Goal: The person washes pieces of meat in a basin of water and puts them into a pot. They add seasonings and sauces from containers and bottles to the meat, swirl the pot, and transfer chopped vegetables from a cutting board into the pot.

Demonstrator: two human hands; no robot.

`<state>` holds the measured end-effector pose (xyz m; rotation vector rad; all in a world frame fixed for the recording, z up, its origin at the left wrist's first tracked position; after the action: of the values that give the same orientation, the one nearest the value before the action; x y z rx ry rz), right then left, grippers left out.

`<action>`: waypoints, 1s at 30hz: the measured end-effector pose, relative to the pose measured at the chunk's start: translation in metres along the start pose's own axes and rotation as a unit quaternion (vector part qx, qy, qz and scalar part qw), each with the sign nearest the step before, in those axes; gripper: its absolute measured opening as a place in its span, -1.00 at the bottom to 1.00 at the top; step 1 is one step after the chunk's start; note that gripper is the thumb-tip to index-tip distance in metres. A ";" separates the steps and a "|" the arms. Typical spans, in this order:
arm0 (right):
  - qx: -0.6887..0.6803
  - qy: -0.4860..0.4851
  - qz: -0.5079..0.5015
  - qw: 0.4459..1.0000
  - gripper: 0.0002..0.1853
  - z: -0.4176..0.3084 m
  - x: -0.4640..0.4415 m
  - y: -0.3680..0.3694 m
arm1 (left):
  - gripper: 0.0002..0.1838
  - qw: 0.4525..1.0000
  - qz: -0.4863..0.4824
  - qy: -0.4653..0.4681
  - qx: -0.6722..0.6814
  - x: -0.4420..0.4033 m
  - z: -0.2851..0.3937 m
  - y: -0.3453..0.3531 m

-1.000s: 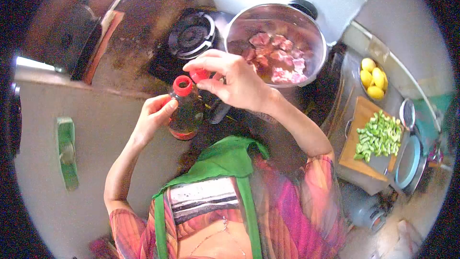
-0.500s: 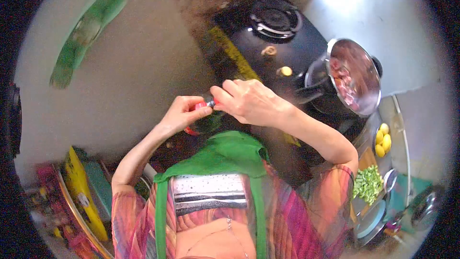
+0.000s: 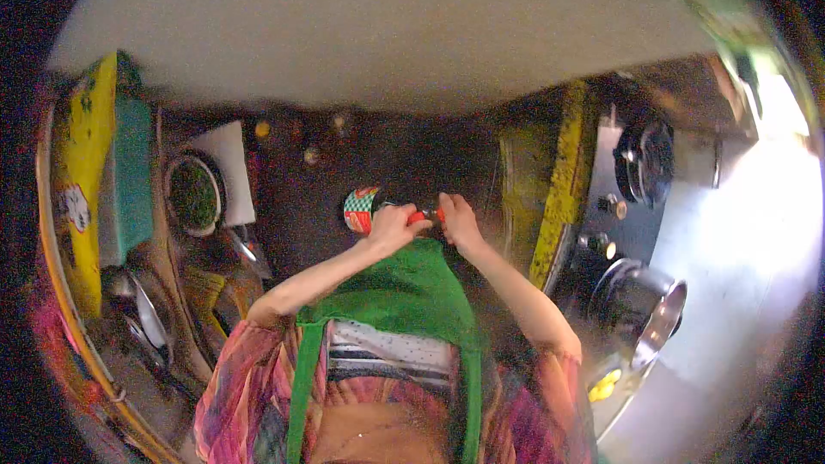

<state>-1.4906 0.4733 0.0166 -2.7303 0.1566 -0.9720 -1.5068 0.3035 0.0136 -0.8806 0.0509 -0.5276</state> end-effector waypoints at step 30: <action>-0.029 0.168 -0.163 0.972 -0.62 0.264 -0.130 -0.001 | -0.37 0.883 -0.026 -0.381 0.273 -0.118 -0.347 0.281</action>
<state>-1.4242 0.5473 -0.2603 -2.6706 -0.2192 -1.5396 -1.5805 0.2529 -0.4393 -0.4793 -0.8108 -0.1913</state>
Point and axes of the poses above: each hand's wrist, its own x-axis away from the middle knuckle, its own y-axis out of the palm, z = x × y, the point moved 2 cm from there along -x, towards the middle knuckle, and after that the axes turned 13 degrees about -x, right-handed, at the moved point
